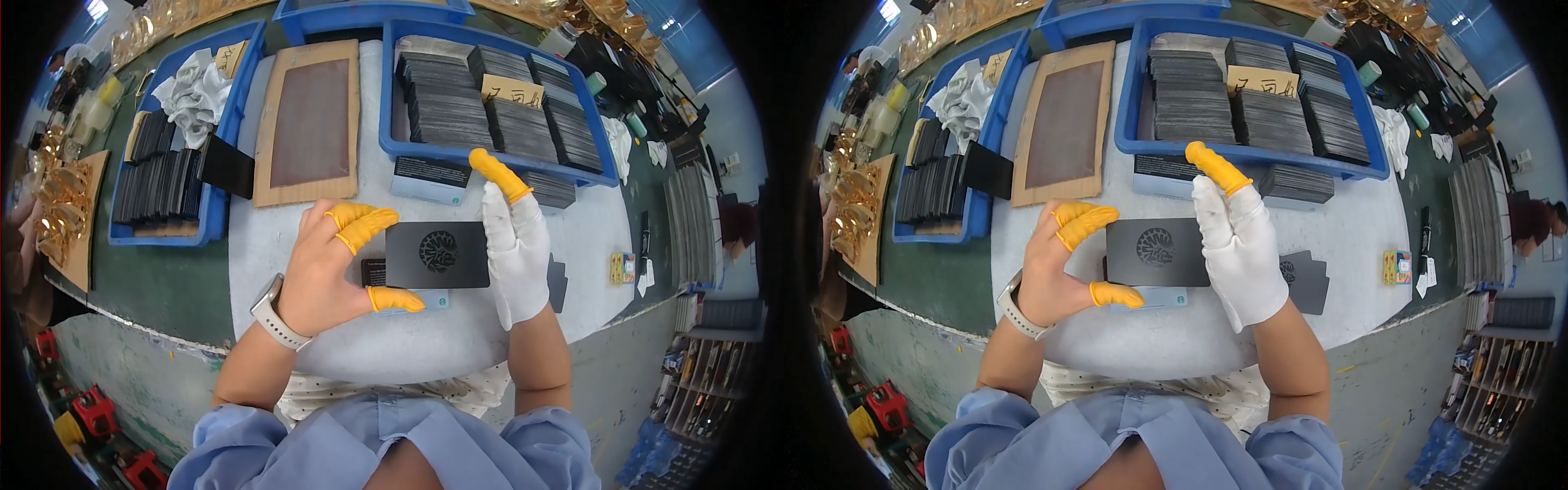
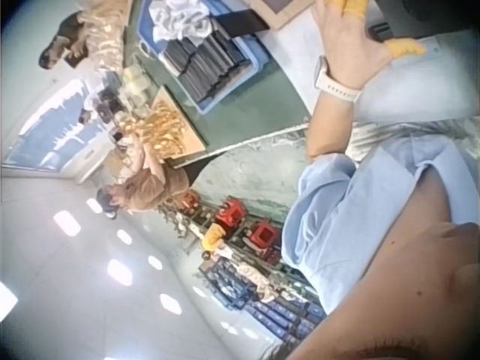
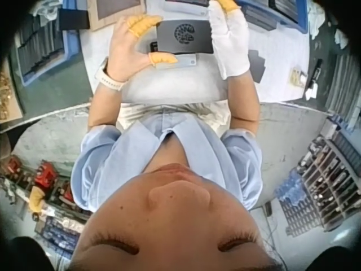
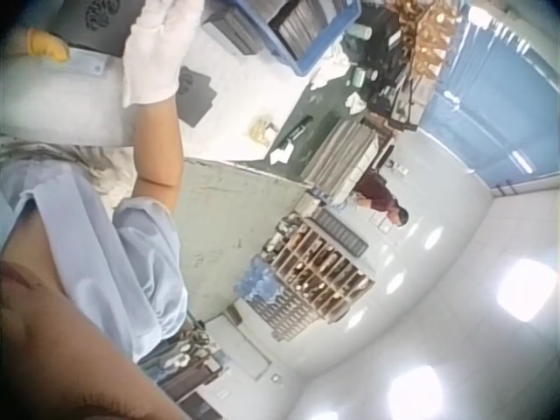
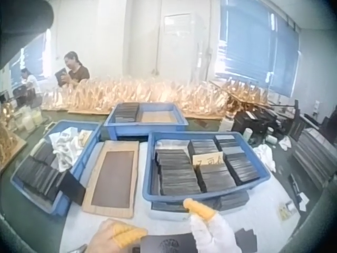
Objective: The person inspects and sorts black electronic component plastic housings by hand, wearing finger cots.
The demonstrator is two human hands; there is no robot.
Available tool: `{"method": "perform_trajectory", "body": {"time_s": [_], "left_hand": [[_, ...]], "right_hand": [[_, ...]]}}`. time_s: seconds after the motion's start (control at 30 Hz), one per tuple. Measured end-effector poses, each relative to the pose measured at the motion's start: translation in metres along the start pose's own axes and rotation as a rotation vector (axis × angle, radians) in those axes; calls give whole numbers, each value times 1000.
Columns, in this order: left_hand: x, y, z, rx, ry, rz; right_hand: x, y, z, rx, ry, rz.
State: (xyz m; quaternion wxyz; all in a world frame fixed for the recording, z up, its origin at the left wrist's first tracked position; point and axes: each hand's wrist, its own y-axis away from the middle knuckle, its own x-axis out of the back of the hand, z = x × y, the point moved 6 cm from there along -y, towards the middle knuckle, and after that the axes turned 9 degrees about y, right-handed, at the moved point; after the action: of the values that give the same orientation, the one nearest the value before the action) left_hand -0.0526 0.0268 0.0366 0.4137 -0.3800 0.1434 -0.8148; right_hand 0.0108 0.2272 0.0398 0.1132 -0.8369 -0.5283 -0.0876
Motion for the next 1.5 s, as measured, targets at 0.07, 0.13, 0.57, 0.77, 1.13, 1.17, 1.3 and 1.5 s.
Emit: {"method": "perform_trajectory", "body": {"time_s": [0.07, 0.13, 0.57, 0.77, 1.13, 1.17, 1.3, 1.5], "left_hand": [[1, 0, 0, -6, -5, 4], [0, 0, 0, -2, -14, 2], [3, 2, -3, -6, -56, 30], [4, 3, -4, 15, -65, 18], [4, 4, -4, 5, -106, 26], [4, 4, -5, 5, -106, 26], [4, 3, -4, 6, -101, 21], [6, 2, -5, 8, -139, 45]], "right_hand": [[1, 0, 0, 5, 9, 7], [2, 0, 1, -29, 2, 11], [8, 0, 1, -51, -106, 58], [8, -1, 1, -44, -109, 65], [7, 0, 0, -41, -121, 23], [6, 0, -1, -41, -121, 23], [10, 1, 5, -90, -156, 29], [-19, 5, -21, 44, -27, -233]]}}
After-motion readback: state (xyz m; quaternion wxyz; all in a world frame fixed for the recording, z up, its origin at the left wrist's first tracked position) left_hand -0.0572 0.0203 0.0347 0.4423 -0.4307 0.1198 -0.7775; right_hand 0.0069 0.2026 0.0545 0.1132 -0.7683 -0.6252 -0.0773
